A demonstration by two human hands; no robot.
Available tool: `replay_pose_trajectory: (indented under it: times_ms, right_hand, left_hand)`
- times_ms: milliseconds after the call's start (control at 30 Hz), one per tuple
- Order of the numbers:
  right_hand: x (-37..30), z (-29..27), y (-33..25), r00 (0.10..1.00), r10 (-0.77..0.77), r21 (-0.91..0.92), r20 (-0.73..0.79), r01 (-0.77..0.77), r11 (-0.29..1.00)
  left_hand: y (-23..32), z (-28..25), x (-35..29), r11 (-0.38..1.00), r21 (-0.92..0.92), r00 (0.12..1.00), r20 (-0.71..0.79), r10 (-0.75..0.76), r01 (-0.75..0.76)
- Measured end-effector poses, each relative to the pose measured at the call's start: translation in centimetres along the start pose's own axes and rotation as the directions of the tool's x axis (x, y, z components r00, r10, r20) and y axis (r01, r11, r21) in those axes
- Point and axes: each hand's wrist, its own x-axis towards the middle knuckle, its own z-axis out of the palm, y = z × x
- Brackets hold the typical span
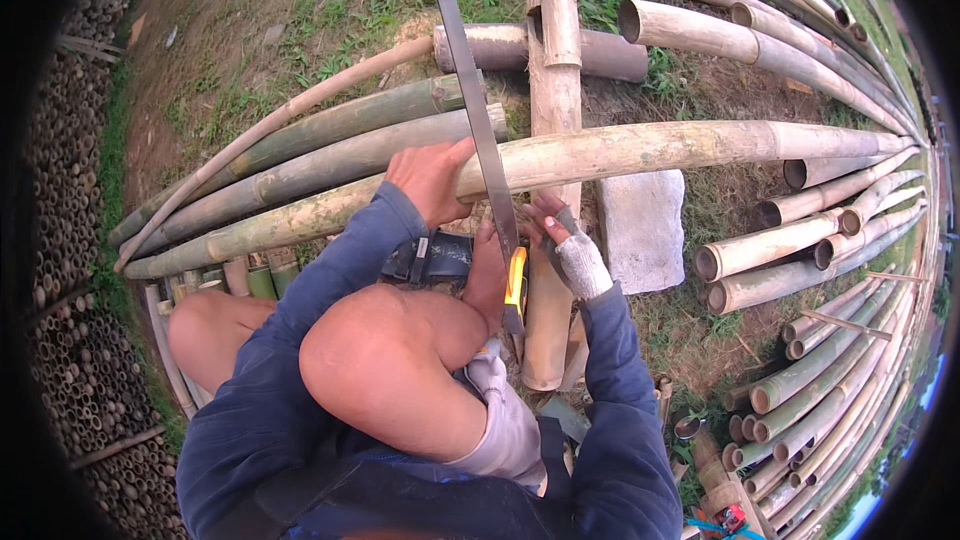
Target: The person sits on the ground and uses a hand saw to cut bamboo poles into shorter sections. They repeatedly position a pole, saw through it, and set the cut piece aside among other bamboo pieces.
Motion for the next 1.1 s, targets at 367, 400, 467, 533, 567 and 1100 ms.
replay_pose_trajectory:
  times_ms: [367, 400, 467, 533, 567, 1100]
  right_hand:
    - [20.9, 6.7, 3.9, 0.901, -0.208, -0.388, -0.380, 0.049, 0.920]
    - [21.2, 6.6, 4.2, 0.909, -0.105, -0.241, -0.403, 0.005, 0.971]
    - [21.1, 5.7, 4.8, 0.933, -0.161, -0.288, -0.321, 0.065, 0.955]
    - [20.9, 4.3, 5.8, 0.909, -0.369, -0.641, -0.192, 0.169, 0.749]
    - [20.7, 3.6, 6.4, 0.871, -0.470, -0.811, -0.140, 0.172, 0.560]
    - [24.3, 5.3, 7.6, 0.812, -0.441, -0.572, -0.383, 0.166, 0.803]
  left_hand:
    - [0.3, -2.0, -1.3, 0.999, -0.043, 1.000, -0.021, 0.014, -0.015]
    - [0.3, -2.1, -1.3, 0.999, -0.033, 1.000, 0.003, 0.002, -0.002]
    - [0.4, -2.1, -1.3, 0.999, -0.043, 1.000, -0.022, 0.005, -0.006]
    - [0.4, -2.0, -1.2, 0.998, -0.066, 0.999, -0.042, 0.005, -0.007]
    - [0.3, -2.0, -1.0, 0.997, -0.076, 0.999, -0.040, 0.006, -0.009]
    - [-0.5, -0.8, 0.4, 0.999, -0.052, 0.999, -0.037, -0.015, 0.013]
